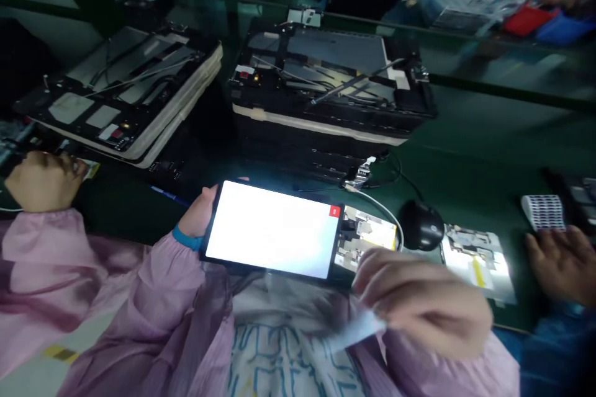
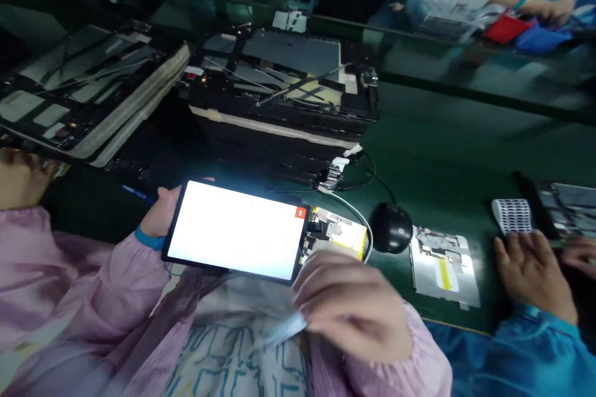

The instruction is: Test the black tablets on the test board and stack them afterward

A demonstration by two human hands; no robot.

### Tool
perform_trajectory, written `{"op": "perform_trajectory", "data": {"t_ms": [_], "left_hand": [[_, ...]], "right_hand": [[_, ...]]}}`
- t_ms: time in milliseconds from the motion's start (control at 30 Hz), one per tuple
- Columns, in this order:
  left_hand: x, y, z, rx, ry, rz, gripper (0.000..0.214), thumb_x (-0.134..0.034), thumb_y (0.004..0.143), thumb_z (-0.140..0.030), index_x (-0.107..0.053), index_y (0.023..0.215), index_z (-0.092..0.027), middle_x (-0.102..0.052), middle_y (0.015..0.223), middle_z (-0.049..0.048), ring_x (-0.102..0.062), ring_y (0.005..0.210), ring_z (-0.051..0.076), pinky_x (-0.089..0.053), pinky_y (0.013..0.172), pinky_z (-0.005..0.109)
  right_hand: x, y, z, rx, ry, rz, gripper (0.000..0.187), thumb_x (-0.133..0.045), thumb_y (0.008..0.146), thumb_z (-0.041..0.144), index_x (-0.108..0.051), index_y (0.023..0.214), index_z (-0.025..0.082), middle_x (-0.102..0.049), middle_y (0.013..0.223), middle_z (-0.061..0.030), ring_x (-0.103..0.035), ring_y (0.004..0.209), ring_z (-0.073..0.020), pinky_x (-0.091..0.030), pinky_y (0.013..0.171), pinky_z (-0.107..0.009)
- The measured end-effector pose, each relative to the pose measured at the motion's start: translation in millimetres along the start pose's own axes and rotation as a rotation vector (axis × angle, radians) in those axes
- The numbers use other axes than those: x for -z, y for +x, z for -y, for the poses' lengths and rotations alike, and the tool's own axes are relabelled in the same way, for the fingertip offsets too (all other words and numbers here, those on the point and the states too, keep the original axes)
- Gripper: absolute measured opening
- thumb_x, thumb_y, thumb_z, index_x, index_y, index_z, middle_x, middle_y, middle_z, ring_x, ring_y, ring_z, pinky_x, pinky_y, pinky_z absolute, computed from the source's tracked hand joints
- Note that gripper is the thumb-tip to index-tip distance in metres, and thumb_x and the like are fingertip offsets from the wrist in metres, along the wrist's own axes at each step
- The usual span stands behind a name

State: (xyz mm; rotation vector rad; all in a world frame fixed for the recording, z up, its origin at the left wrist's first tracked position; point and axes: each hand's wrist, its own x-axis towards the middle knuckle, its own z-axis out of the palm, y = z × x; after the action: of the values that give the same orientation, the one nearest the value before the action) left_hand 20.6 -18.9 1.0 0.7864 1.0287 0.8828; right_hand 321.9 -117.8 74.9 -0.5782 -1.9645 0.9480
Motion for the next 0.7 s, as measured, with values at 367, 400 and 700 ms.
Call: {"op": "perform_trajectory", "data": {"t_ms": [367, 400, 700], "left_hand": [[3.6, 5, 2, -0.005, -0.006, 0.030, 0.056, -0.056, 0.076, -0.064, -0.066, 0.112, -0.022, -0.073, 0.096, 0.0061, -0.058, 0.114, 0.034, -0.048, 0.070, 0.040], [5.3, 4, 1, -0.001, -0.006, 0.052, 0.061, -0.062, 0.071, -0.064, -0.066, 0.113, -0.021, -0.073, 0.100, 0.0079, -0.060, 0.110, 0.035, -0.050, 0.072, 0.041], [10.0, 5, 0, -0.051, -0.088, 0.278, 0.065, -0.065, 0.073, -0.059, -0.060, 0.121, -0.015, -0.070, 0.107, 0.0124, -0.065, 0.097, 0.034, -0.053, 0.079, 0.044]], "right_hand": [[23, -29, -20, -0.179, -0.123, -1.025, 0.011, -0.063, 0.078, 0.020, -0.069, 0.076, 0.030, -0.053, 0.068, 0.0006, -0.050, 0.057, -0.0161, -0.043, 0.059, -0.037], [25, -32, -17, -0.205, -0.101, -1.025, 0.013, -0.062, 0.079, 0.021, -0.069, 0.078, 0.031, -0.053, 0.070, 0.0011, -0.049, 0.058, -0.0159, -0.044, 0.060, -0.037], [-9, -35, -17, -0.103, 0.169, -0.451, 0.019, -0.058, 0.083, 0.012, -0.067, 0.097, 0.022, -0.067, 0.078, -0.0028, -0.064, 0.070, -0.0184, -0.054, 0.063, -0.037]]}}
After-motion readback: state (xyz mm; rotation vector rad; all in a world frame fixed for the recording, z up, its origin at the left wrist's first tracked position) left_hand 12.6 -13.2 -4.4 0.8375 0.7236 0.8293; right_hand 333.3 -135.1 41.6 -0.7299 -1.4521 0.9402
